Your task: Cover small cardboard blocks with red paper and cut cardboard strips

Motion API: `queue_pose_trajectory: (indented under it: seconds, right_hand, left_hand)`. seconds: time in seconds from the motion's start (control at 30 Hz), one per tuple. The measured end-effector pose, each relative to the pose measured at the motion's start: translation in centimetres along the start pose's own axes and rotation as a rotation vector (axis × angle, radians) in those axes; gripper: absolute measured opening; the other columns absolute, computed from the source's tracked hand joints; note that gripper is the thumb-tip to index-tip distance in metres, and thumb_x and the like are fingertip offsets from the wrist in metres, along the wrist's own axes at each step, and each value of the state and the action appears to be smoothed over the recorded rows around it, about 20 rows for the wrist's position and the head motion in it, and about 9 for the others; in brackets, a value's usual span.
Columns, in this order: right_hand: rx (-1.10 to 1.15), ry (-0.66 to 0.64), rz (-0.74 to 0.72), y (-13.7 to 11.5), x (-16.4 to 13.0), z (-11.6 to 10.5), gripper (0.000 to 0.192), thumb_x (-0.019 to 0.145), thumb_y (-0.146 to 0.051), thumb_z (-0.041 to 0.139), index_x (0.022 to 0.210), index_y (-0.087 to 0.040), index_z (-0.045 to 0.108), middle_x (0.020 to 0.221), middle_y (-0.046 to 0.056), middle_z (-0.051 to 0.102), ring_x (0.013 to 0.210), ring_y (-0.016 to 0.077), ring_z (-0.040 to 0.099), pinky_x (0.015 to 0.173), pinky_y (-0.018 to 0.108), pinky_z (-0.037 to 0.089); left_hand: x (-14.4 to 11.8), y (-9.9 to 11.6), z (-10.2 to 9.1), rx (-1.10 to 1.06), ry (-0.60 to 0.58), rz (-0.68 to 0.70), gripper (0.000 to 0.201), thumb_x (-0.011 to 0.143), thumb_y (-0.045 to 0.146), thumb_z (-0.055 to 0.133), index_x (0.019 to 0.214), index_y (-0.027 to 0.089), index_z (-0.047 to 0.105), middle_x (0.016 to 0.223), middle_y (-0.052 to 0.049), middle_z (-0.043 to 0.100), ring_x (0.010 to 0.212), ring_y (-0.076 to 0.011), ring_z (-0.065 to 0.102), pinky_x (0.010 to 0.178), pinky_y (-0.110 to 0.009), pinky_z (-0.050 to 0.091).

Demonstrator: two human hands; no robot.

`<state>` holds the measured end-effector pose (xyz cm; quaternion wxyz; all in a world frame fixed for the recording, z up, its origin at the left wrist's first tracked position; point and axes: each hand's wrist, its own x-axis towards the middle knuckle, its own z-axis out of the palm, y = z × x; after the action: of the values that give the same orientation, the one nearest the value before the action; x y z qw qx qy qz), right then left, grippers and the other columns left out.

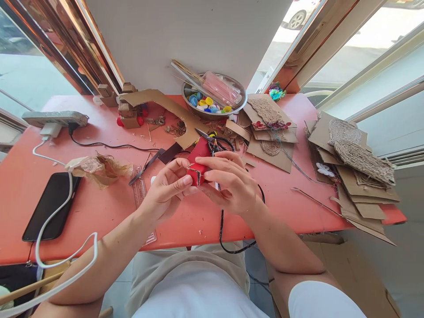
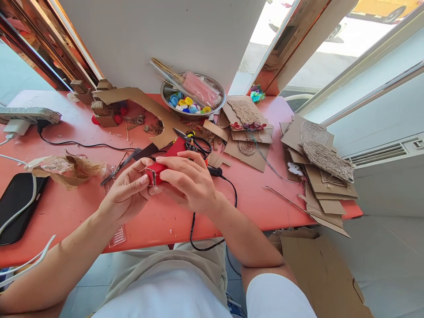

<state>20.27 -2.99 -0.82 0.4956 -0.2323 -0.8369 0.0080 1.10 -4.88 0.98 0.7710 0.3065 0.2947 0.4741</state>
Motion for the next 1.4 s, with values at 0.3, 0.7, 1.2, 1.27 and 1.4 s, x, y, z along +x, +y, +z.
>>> queue_pose_trajectory:
  seconds: [0.3, 0.7, 1.2, 1.27, 1.4]
  right_hand:
    - [-0.011, -0.016, 0.024, -0.46, 0.56, -0.15, 0.019, 0.101, -0.02, 0.065, 0.115, -0.03, 0.059, 0.115, 0.006, 0.086, 0.1, 0.0228, 0.084, 0.112, 0.051, 0.056]
    - [-0.067, 0.059, 0.003, -0.56, 0.72, 0.43, 0.004, 0.106, -0.028, 0.061, 0.11, -0.028, 0.059, 0.106, 0.005, 0.086, 0.093, 0.0201, 0.084, 0.117, 0.048, 0.052]
    - [-0.12, 0.031, -0.011, -0.6, 0.87, -0.1, 0.014, 0.105, -0.027, 0.062, 0.119, -0.028, 0.061, 0.106, 0.003, 0.086, 0.092, 0.0193, 0.084, 0.125, 0.049, 0.043]
    - [-0.135, 0.043, -0.013, -0.58, 0.83, 0.0, 0.013, 0.106, -0.027, 0.061, 0.118, -0.028, 0.062, 0.104, 0.002, 0.086, 0.09, 0.0186, 0.084, 0.127, 0.05, 0.041]
    - [-0.183, 0.064, -0.014, -0.63, 0.72, 0.06, 0.014, 0.104, -0.025, 0.063, 0.117, -0.029, 0.063, 0.102, 0.0, 0.086, 0.086, 0.0171, 0.082, 0.13, 0.05, 0.036]
  left_hand:
    - [-0.09, -0.07, 0.13, 0.009, -0.013, 0.019, 0.043, 0.067, 0.039, 0.103, 0.088, 0.022, 0.069, 0.08, 0.005, 0.066, 0.067, -0.0082, 0.063, 0.067, -0.02, 0.059]
    - [-0.14, -0.29, -0.12, 0.058, 0.017, 0.061, 0.044, 0.068, 0.042, 0.102, 0.088, 0.022, 0.068, 0.084, 0.003, 0.067, 0.071, -0.01, 0.061, 0.062, -0.021, 0.05]
    - [-0.21, -0.51, 0.01, 0.101, 0.018, 0.12, 0.042, 0.071, 0.043, 0.1, 0.089, 0.022, 0.069, 0.098, -0.002, 0.077, 0.082, -0.0165, 0.074, 0.073, -0.027, 0.061]
    - [-0.22, -0.51, 0.01, 0.097, 0.037, 0.129, 0.042, 0.069, 0.042, 0.101, 0.088, 0.023, 0.069, 0.096, -0.001, 0.077, 0.083, -0.0163, 0.074, 0.073, -0.027, 0.062]
    - [-0.21, -0.46, 0.12, 0.107, 0.088, 0.141, 0.046, 0.06, 0.036, 0.106, 0.086, 0.022, 0.071, 0.093, -0.001, 0.076, 0.089, -0.0171, 0.074, 0.076, -0.026, 0.062]
